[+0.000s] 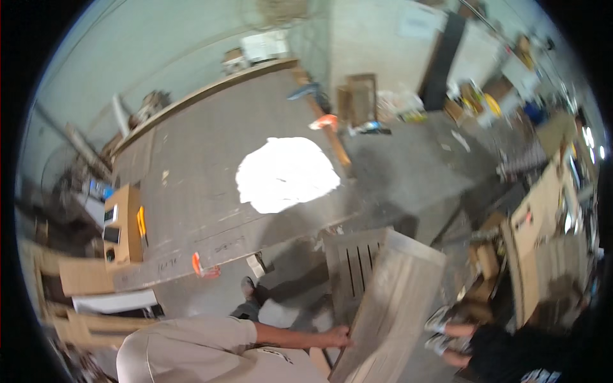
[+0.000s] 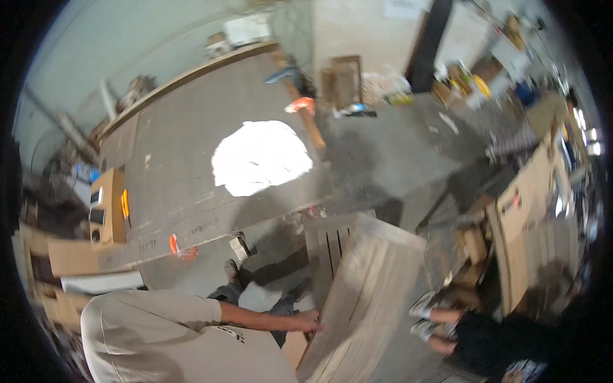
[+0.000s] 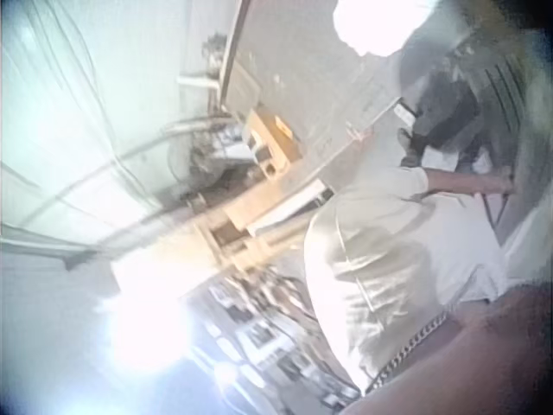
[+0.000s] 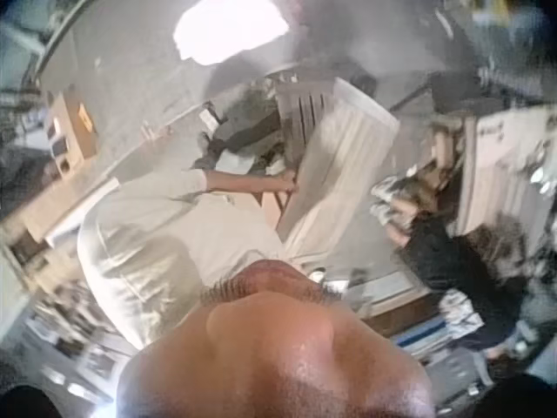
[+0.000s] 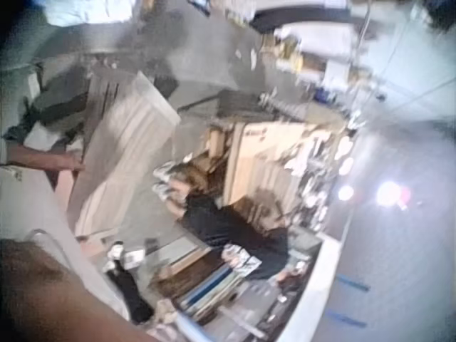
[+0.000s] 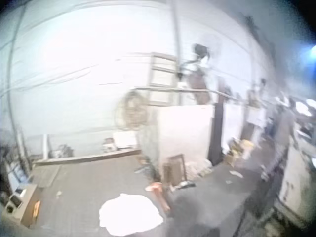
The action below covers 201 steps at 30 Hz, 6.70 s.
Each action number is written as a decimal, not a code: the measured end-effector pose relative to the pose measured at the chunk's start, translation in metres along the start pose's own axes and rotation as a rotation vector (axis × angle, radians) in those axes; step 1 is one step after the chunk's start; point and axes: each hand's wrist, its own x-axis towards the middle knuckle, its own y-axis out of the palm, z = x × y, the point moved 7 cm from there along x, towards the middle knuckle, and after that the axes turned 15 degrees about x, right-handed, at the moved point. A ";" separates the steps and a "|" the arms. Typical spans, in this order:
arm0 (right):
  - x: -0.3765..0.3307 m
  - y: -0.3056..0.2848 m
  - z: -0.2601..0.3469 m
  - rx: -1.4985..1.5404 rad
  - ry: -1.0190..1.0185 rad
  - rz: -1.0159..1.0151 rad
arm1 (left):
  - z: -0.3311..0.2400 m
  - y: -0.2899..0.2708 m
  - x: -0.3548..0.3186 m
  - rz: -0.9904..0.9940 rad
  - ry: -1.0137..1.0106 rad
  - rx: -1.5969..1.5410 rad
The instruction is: The person wipes wooden shutter panels on a workbench using a cloth and by hand, then carries and stacks them onto a pile on the floor.
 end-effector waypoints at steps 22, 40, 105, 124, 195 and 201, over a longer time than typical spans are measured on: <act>-0.458 0.447 -0.006 0.146 -0.383 0.941 | 0.283 -0.500 -0.431 -1.034 0.725 -1.215; -0.586 0.494 -0.214 -0.882 -0.246 1.312 | 0.361 -0.505 -0.491 -1.702 -0.253 0.511; -0.825 0.821 -0.259 -0.790 -2.025 1.609 | 0.375 -0.740 -0.525 -1.924 -0.822 0.494; -0.811 0.836 -0.267 -0.914 -2.038 1.419 | 0.375 -0.740 -0.522 -1.945 -0.838 0.309; -0.812 0.838 -0.264 -0.826 -2.054 1.398 | 0.380 -0.749 -0.522 -2.087 -0.775 0.677; -0.817 0.831 -0.258 -0.835 -2.006 1.382 | 0.370 -0.740 -0.531 -2.132 -0.801 0.733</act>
